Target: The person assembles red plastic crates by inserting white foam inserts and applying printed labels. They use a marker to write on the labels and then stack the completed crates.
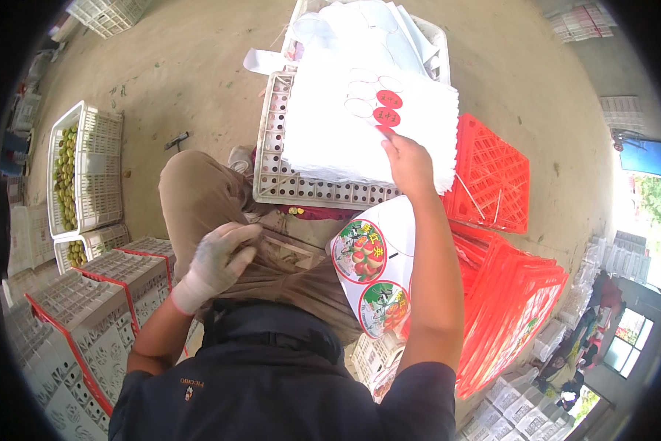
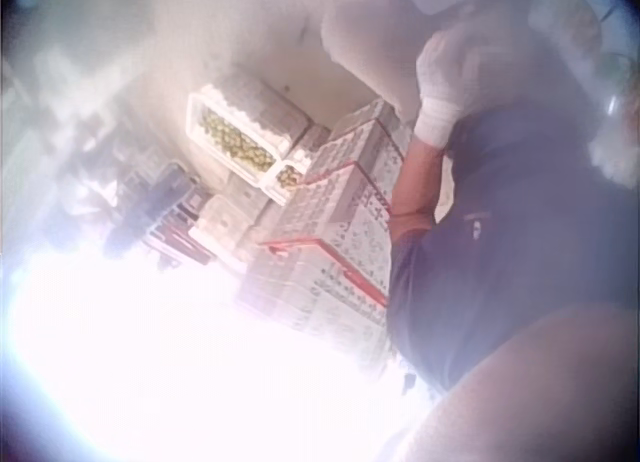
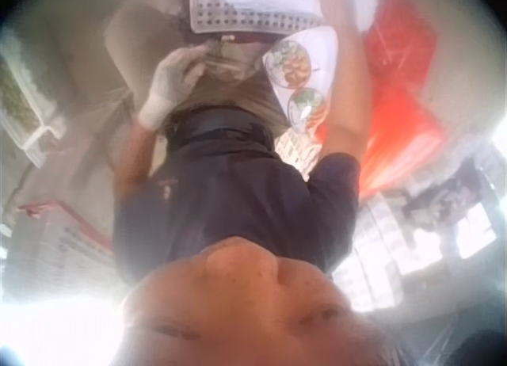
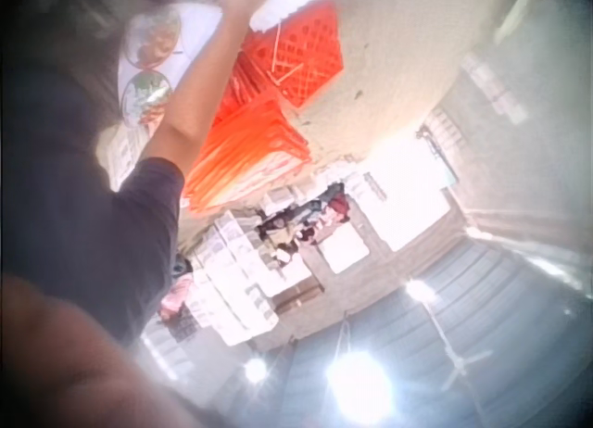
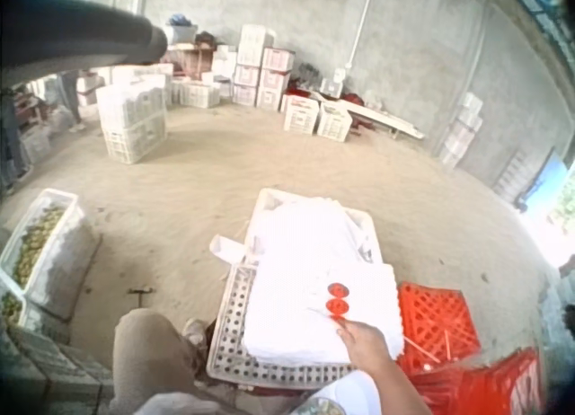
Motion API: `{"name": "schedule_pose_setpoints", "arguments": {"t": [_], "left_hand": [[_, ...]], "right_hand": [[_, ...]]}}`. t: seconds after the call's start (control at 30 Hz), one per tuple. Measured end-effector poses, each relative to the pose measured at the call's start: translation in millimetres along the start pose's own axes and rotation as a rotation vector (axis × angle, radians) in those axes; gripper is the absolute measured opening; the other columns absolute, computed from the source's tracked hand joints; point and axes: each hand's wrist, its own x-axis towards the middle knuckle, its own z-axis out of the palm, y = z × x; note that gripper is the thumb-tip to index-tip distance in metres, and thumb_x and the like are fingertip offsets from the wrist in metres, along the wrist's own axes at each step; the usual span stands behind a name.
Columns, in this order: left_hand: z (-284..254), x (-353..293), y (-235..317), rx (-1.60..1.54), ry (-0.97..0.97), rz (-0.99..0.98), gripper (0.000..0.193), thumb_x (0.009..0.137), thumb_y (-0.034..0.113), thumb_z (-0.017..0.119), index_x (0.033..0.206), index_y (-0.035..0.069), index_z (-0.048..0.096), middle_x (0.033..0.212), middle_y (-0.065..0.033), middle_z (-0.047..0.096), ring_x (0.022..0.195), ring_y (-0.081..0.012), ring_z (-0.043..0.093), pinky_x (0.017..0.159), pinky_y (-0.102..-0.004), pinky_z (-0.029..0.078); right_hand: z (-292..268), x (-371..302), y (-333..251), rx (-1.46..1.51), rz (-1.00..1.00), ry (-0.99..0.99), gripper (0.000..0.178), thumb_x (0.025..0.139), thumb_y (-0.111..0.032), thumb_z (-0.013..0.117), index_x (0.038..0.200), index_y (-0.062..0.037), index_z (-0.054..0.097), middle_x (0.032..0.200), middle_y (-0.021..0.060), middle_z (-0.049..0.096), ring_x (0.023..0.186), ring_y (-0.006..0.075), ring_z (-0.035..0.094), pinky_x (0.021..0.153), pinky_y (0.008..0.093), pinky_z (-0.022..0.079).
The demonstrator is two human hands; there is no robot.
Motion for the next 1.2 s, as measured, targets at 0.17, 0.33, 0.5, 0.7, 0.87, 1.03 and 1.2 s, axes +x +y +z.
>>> {"name": "schedule_pose_setpoints", "arguments": {"t": [0.17,0.33,0.5,0.7,0.87,1.03,1.2], "left_hand": [[39,64,5,-0.342,-0.241,-0.146,0.037,0.089,0.009,0.066,0.125,0.0,0.061,0.106,-0.0155,0.067,0.102,-0.0292,0.066,0.09,-0.0374,0.052],[54,95,4,-0.663,-0.384,-0.388,0.044,0.094,0.012,0.065,0.135,-0.003,0.055,0.121,-0.0136,0.065,0.112,-0.0211,0.063,0.098,-0.0349,0.049],[61,114,5,-1.018,-0.324,-0.303,0.075,0.091,0.043,0.07,0.144,-0.003,0.044,0.138,-0.0134,0.056,0.124,-0.0227,0.056,0.107,-0.0386,0.044],[37,71,20,-0.903,0.019,-0.379,0.06,0.093,0.033,0.07,0.14,0.001,0.051,0.132,-0.0086,0.061,0.119,-0.0186,0.058,0.102,-0.0365,0.046],[60,39,-55,-0.984,0.774,-0.894,0.021,0.093,0.011,0.064,0.108,-0.002,0.067,0.094,-0.0042,0.066,0.084,-0.0152,0.062,0.075,-0.0311,0.052],[110,56,-163,-0.11,0.23,-1.0,0.035,0.092,0.025,0.058,0.105,-0.006,0.068,0.099,-0.0257,0.071,0.089,-0.0351,0.069,0.08,-0.0438,0.054],[92,95,-155,-0.026,0.165,-0.754,0.029,0.095,0.021,0.055,0.107,-0.003,0.067,0.098,-0.0191,0.073,0.088,-0.0297,0.069,0.075,-0.0428,0.056]], "right_hand": [[-3,-7,2,0.189,0.166,0.006,0.025,0.09,-0.029,0.072,0.092,-0.0043,0.075,0.064,0.0125,0.064,0.057,0.0252,0.06,0.059,0.0366,0.047],[-13,-13,27,0.418,0.342,-0.211,0.024,0.092,-0.025,0.07,0.091,-0.0006,0.074,0.07,0.011,0.068,0.06,0.0199,0.06,0.06,0.0311,0.047],[-25,-30,-9,0.21,-0.028,0.38,0.016,0.088,-0.011,0.069,0.097,0.0013,0.073,0.088,0.0114,0.073,0.078,0.0212,0.069,0.072,0.0306,0.054],[5,-94,-85,0.082,-0.736,0.172,0.023,0.083,-0.007,0.066,0.105,-0.0013,0.071,0.111,0.0129,0.07,0.106,0.0284,0.067,0.09,0.0391,0.055],[46,-114,-81,0.078,-0.584,-0.014,0.03,0.086,-0.014,0.061,0.113,-0.0023,0.066,0.124,0.0114,0.063,0.121,0.0292,0.056,0.102,0.0445,0.047],[42,-132,-65,0.173,-0.448,-0.072,0.031,0.077,-0.012,0.074,0.106,-0.0048,0.068,0.114,0.0099,0.066,0.113,0.0288,0.06,0.097,0.0425,0.05],[-18,-138,-18,-0.019,-0.303,0.125,0.025,0.077,-0.007,0.073,0.101,-0.005,0.069,0.109,0.0099,0.068,0.106,0.0303,0.064,0.091,0.0434,0.052]]}}
